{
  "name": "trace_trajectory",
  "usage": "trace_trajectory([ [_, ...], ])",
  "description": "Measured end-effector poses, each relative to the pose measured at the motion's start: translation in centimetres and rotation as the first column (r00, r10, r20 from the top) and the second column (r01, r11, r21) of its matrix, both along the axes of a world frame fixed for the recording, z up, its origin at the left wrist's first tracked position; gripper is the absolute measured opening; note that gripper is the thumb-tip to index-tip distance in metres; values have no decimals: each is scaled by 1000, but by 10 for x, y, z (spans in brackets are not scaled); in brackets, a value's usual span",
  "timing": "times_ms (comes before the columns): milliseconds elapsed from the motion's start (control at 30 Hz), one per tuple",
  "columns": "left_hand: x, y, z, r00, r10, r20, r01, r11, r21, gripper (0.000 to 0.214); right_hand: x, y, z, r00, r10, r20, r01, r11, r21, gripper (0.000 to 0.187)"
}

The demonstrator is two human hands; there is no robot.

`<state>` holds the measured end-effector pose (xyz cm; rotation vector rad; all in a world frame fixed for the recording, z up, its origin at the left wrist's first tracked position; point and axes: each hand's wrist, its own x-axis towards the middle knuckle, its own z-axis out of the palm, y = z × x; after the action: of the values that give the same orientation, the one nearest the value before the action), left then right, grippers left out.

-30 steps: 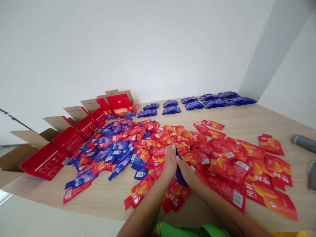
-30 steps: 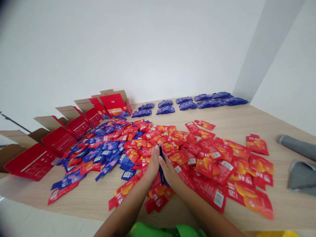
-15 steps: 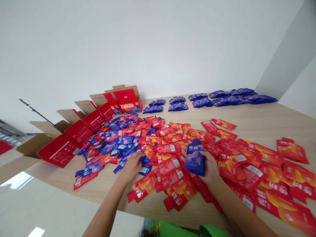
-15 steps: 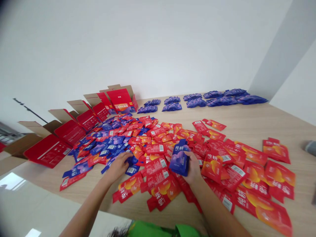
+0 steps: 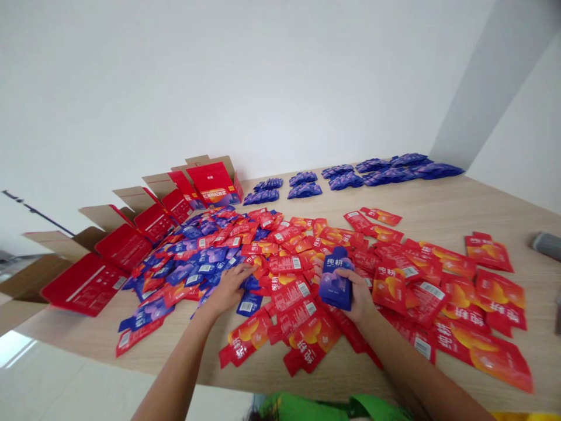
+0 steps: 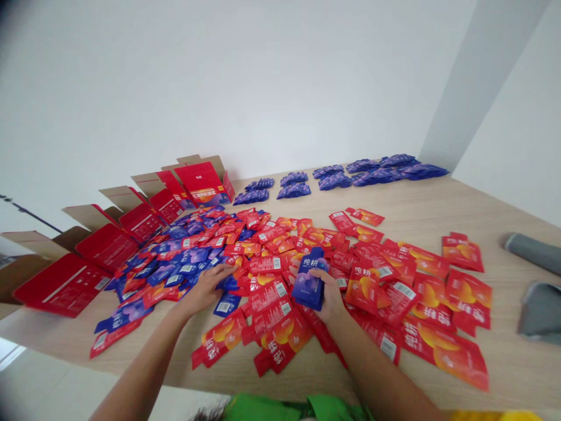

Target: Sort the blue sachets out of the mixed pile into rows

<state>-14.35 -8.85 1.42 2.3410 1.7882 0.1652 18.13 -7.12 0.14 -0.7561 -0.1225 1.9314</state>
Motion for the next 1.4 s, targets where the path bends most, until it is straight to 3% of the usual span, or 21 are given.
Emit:
trace_trajectory([
  [167,-12,3,14,991,-10,130,25,993,-115,60,-1,-1,-2,999,-39,-33,39,999,-17,32],
  [300,-12,7,29,993,24,117,-4,985,-172,48,-1,1,-6,998,-60,-36,59,998,-38,23],
  [400,-14,8,39,999,18,48,-11,990,-139,40,-1,2,-7,997,-61,-50,60,998,-31,20],
  [567,-21,8,47,1000,-3,20,2,999,41,33,-1,2,-7,996,-59,-66,58,998,-24,19],
  [667,-24,9,50,996,-21,92,13,996,86,31,-2,1,-7,997,-59,-55,57,998,-31,18],
  [800,-25,10,56,978,-26,206,17,999,45,33,-2,1,-8,998,-48,-50,46,998,-31,18],
  [933,-27,12,59,945,71,318,-93,994,55,33,-2,1,-6,997,-64,-45,63,998,-28,20],
  [1033,-22,16,58,847,212,488,-322,934,154,30,-1,1,-6,997,-59,-42,58,998,-15,21],
  [1133,2,22,53,648,267,713,-470,877,99,28,-2,1,-8,999,-23,-30,23,1000,-6,18],
  [1200,30,26,48,475,277,835,-445,894,-44,29,-2,1,-10,1000,-4,-12,4,1000,15,16],
  [1300,81,28,36,247,365,898,-294,911,-289,33,-5,0,-11,1000,-15,7,14,998,64,13],
  [1400,131,27,19,215,425,879,-153,904,-400,30,-9,-1,-9,999,-45,11,45,997,62,12],
])
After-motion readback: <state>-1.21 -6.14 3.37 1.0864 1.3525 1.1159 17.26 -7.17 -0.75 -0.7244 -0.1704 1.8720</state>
